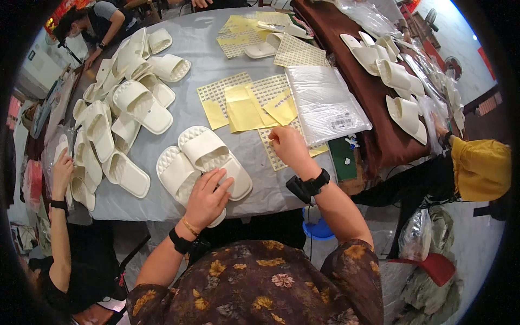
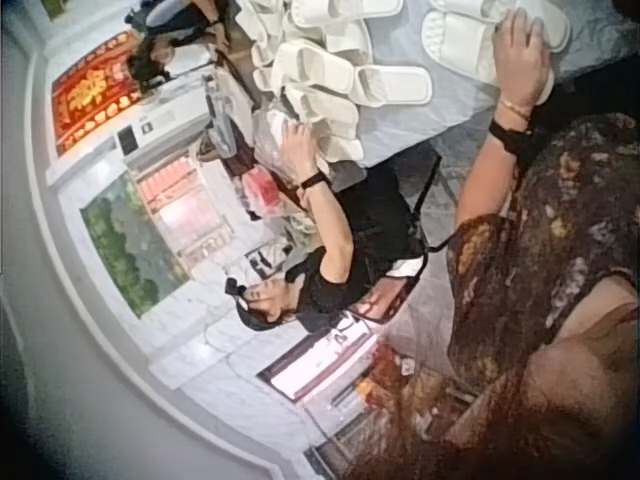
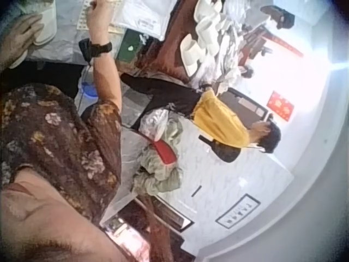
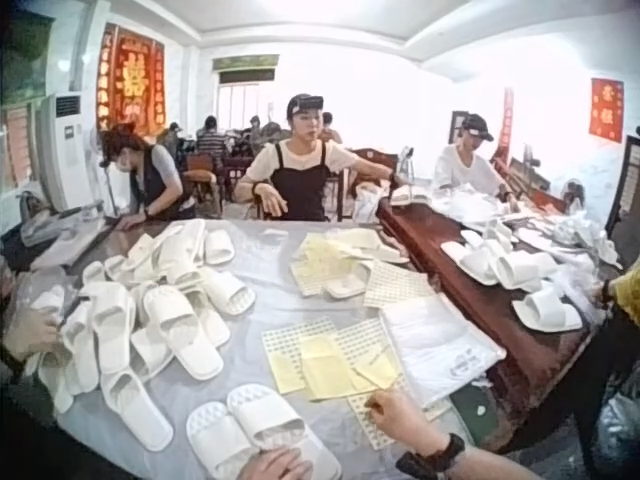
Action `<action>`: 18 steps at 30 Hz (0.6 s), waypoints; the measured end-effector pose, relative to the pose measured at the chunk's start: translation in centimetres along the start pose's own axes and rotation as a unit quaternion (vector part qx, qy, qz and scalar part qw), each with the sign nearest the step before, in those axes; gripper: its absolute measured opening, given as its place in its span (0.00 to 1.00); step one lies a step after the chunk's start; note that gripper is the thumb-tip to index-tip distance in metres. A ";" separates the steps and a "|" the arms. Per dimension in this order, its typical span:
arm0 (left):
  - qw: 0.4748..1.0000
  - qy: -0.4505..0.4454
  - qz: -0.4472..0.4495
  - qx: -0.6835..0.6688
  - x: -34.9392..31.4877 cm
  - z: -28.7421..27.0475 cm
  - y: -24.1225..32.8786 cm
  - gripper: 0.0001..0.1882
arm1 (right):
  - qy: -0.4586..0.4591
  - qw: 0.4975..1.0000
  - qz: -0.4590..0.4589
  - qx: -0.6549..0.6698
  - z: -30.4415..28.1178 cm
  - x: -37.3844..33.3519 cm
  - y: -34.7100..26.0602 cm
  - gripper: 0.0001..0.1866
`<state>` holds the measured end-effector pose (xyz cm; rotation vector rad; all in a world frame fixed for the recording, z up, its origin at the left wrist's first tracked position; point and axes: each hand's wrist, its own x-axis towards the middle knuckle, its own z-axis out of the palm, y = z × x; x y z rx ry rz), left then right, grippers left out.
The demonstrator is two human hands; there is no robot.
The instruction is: The recorder is assembling white sandals by inserting small circular pads into pre-cut holes in the upper part of the sandal.
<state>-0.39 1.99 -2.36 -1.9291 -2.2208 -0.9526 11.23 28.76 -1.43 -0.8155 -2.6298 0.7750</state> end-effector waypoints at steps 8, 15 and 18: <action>1.000 0.000 0.001 -0.002 0.1 -0.1 -0.1 0.22 | 0.022 0.999 -0.010 -0.035 0.0 -1.9 0.1 0.03; 1.000 -0.003 -0.004 -0.007 0.0 0.0 -0.1 0.23 | 0.027 0.999 -0.018 -0.032 0.4 -2.1 0.4 0.04; 1.000 -0.003 -0.002 -0.008 0.0 0.0 -0.1 0.23 | 0.009 0.999 -0.009 -0.030 0.4 -1.9 0.8 0.04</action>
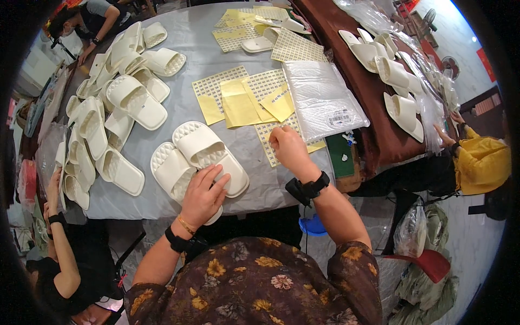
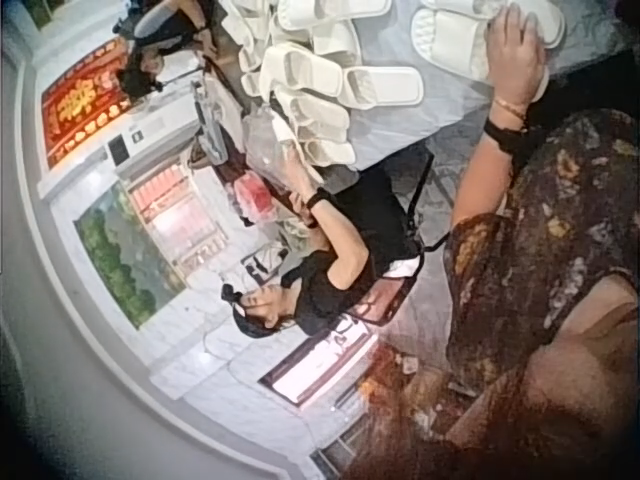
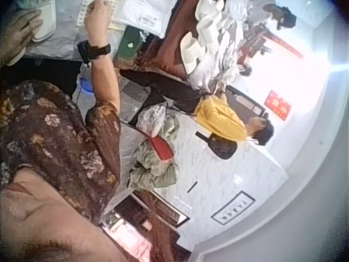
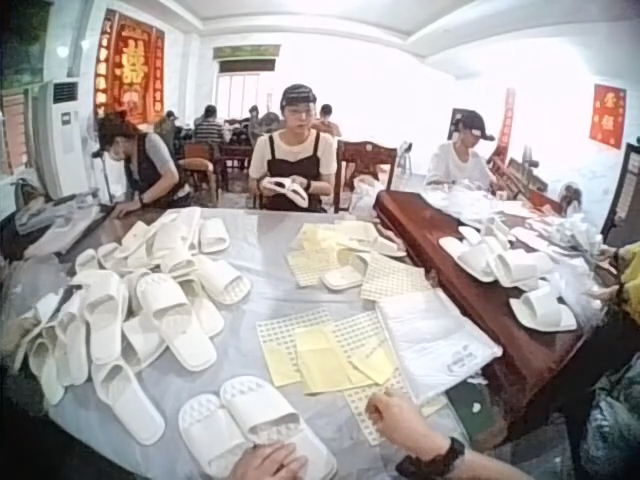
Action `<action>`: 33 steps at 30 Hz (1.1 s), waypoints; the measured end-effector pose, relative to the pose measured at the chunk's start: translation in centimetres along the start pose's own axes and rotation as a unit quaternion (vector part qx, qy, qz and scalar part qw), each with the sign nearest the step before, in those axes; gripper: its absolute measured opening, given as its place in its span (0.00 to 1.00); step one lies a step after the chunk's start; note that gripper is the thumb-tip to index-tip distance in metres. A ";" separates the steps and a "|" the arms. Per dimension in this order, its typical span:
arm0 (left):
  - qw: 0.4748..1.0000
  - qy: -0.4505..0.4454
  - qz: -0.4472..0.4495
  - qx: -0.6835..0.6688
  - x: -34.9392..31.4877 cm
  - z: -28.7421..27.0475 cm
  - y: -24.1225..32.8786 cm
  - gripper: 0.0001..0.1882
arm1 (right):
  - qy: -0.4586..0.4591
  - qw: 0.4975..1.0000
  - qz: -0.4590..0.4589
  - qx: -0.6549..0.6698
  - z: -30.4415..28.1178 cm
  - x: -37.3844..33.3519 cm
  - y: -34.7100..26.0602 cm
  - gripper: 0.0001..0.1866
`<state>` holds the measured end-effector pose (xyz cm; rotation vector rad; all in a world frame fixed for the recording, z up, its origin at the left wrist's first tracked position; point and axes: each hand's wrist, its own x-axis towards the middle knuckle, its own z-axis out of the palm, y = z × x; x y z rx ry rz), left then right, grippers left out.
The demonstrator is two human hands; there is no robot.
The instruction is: The recorder is assembling white sandals by inserting small circular pads into pre-cut holes in the upper part of the sandal.
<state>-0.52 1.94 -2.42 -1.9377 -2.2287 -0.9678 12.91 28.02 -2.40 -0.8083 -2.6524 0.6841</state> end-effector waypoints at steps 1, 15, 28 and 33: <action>1.000 0.001 0.000 0.002 0.0 0.0 0.0 0.22 | -0.002 1.000 -0.004 0.000 0.0 0.0 0.2 0.04; 1.000 0.009 0.002 -0.003 0.0 -0.1 0.0 0.22 | 0.014 0.999 0.026 0.046 0.3 -0.3 0.3 0.06; 1.000 0.020 0.005 -0.003 -0.1 0.2 -0.1 0.21 | 0.021 0.999 0.024 0.010 0.2 -0.4 -0.6 0.06; 1.000 0.021 0.004 -0.006 -0.3 0.0 0.0 0.21 | 0.035 0.991 0.060 0.118 -0.7 -0.2 -2.0 0.04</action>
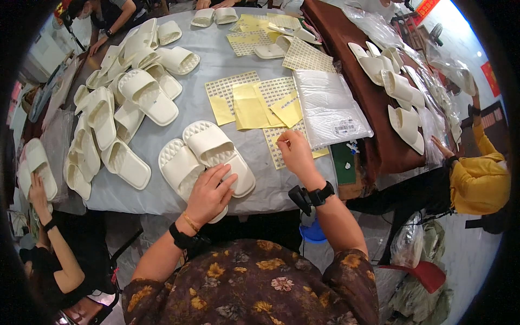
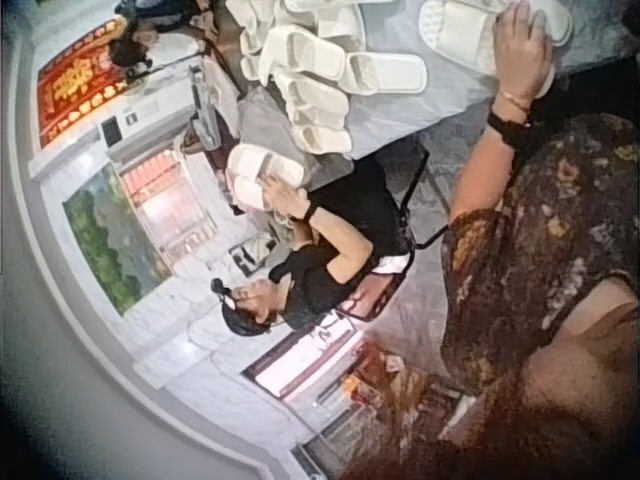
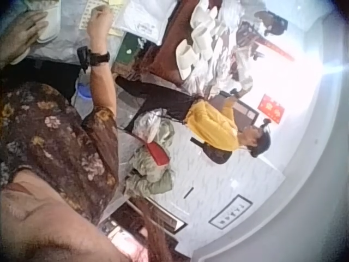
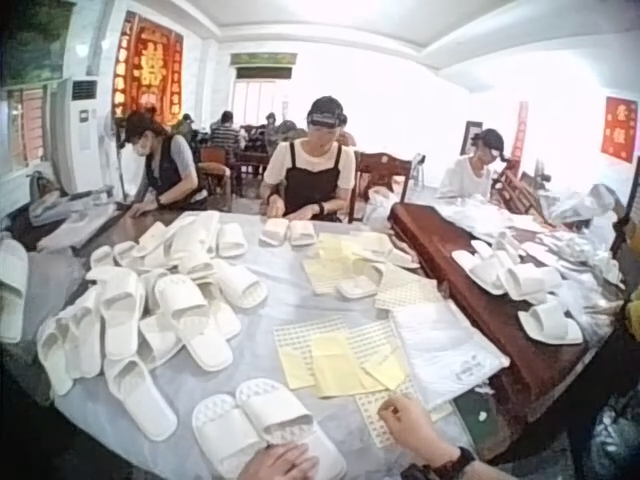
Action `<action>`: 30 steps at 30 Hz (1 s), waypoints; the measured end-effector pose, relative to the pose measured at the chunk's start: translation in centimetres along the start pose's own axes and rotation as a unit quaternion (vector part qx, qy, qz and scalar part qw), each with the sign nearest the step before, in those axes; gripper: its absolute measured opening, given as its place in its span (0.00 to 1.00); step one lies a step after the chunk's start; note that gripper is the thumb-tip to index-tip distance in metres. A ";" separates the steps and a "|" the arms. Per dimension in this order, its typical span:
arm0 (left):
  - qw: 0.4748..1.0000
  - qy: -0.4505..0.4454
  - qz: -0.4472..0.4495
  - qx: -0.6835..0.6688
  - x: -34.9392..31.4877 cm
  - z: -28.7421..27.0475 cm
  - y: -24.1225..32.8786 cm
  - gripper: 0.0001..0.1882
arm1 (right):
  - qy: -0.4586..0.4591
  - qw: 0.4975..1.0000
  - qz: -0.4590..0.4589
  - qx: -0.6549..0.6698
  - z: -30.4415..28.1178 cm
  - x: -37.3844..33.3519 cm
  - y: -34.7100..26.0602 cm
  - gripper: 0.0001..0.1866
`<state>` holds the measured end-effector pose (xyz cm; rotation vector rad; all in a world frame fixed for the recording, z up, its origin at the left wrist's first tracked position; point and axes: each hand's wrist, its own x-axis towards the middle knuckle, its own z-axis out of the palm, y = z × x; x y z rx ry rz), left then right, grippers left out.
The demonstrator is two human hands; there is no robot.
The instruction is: The recorder is assembling white sandals by inserting small circular pads into pre-cut holes in the upper part of the sandal.
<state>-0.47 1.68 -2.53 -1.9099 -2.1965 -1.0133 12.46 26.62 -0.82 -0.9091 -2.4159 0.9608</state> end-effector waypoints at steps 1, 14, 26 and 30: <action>1.000 0.001 -0.001 0.000 0.0 -0.1 0.0 0.22 | -0.016 1.000 -0.012 0.018 -0.1 -0.1 -0.7 0.03; 0.999 -0.002 -0.016 -0.037 -0.2 0.0 -0.2 0.20 | -0.149 0.962 -0.227 -0.030 4.6 -3.3 -5.3 0.04; 0.999 0.000 -0.016 -0.033 -0.2 0.0 -0.3 0.20 | -0.109 0.952 -0.261 -0.116 5.3 -4.0 -5.9 0.08; 1.000 -0.005 -0.014 -0.028 0.0 -0.2 -0.1 0.19 | -0.095 0.975 -0.186 -0.075 5.1 -3.6 -5.9 0.15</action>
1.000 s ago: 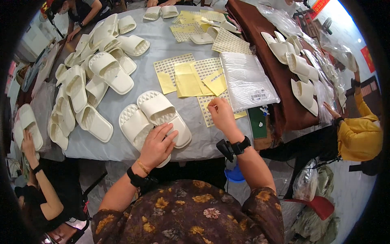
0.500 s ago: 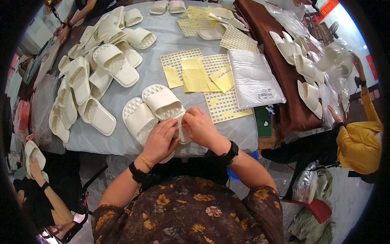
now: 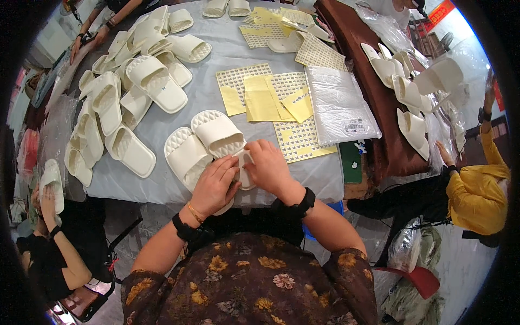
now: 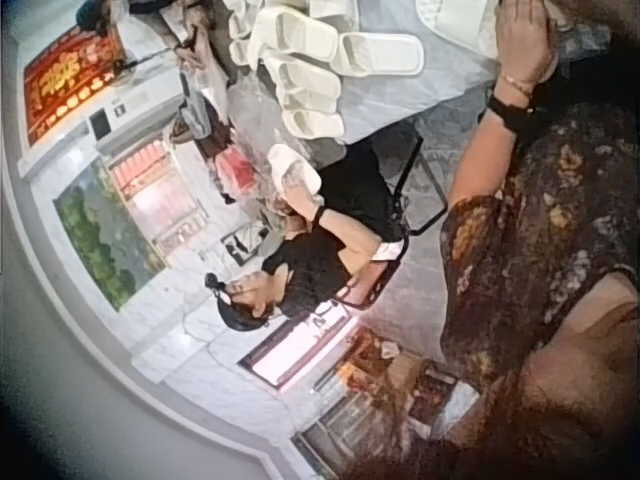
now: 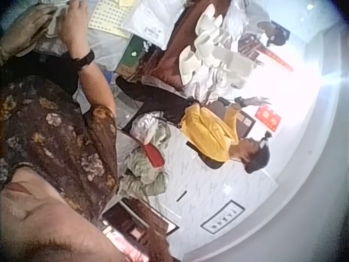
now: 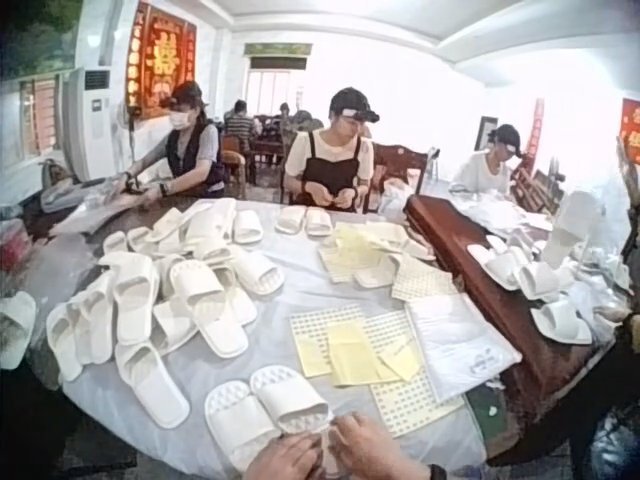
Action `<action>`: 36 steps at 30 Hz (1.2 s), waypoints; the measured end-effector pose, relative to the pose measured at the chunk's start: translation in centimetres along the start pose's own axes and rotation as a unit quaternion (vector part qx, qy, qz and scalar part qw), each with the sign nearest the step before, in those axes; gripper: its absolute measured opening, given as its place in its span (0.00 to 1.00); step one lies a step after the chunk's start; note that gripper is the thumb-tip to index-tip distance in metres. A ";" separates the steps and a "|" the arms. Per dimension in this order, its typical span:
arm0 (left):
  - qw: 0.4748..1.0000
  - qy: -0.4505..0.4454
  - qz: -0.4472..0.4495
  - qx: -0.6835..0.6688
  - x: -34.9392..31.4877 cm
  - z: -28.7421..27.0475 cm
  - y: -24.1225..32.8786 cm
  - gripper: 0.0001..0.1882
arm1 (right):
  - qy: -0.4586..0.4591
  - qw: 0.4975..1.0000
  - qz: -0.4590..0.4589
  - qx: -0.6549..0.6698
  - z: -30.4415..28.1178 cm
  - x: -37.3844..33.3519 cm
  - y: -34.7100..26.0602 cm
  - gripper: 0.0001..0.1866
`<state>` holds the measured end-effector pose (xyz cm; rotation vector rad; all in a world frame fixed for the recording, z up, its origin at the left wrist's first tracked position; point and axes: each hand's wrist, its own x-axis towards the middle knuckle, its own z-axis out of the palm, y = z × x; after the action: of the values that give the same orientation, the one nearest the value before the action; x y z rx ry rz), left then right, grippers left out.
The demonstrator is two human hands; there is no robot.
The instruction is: The recorder is assembling white sandals by inserting small circular pads into pre-cut holes in the upper part of the sandal.
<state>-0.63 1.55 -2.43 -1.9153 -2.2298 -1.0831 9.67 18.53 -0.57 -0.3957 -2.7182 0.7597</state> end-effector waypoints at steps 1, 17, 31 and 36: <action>1.000 0.001 0.002 -0.002 0.0 0.0 0.0 0.19 | 0.002 1.000 -0.001 0.000 0.0 0.1 0.2 0.15; 0.996 0.051 -0.072 -0.011 -1.3 -2.6 1.8 0.15 | 0.154 0.983 0.060 0.084 -1.2 -0.7 2.6 0.10; 0.949 0.063 -0.307 0.034 1.6 -0.4 2.3 0.42 | 0.144 0.971 0.076 0.172 -0.1 -4.3 2.6 0.08; 0.967 0.165 -0.187 0.054 1.1 -2.9 1.3 0.37 | 0.152 0.970 0.073 0.172 -0.4 -4.6 2.7 0.07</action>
<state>-0.97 1.03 0.87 -1.1918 -2.4380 -1.1829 14.56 19.37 -2.61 -0.5798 -2.2368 1.0897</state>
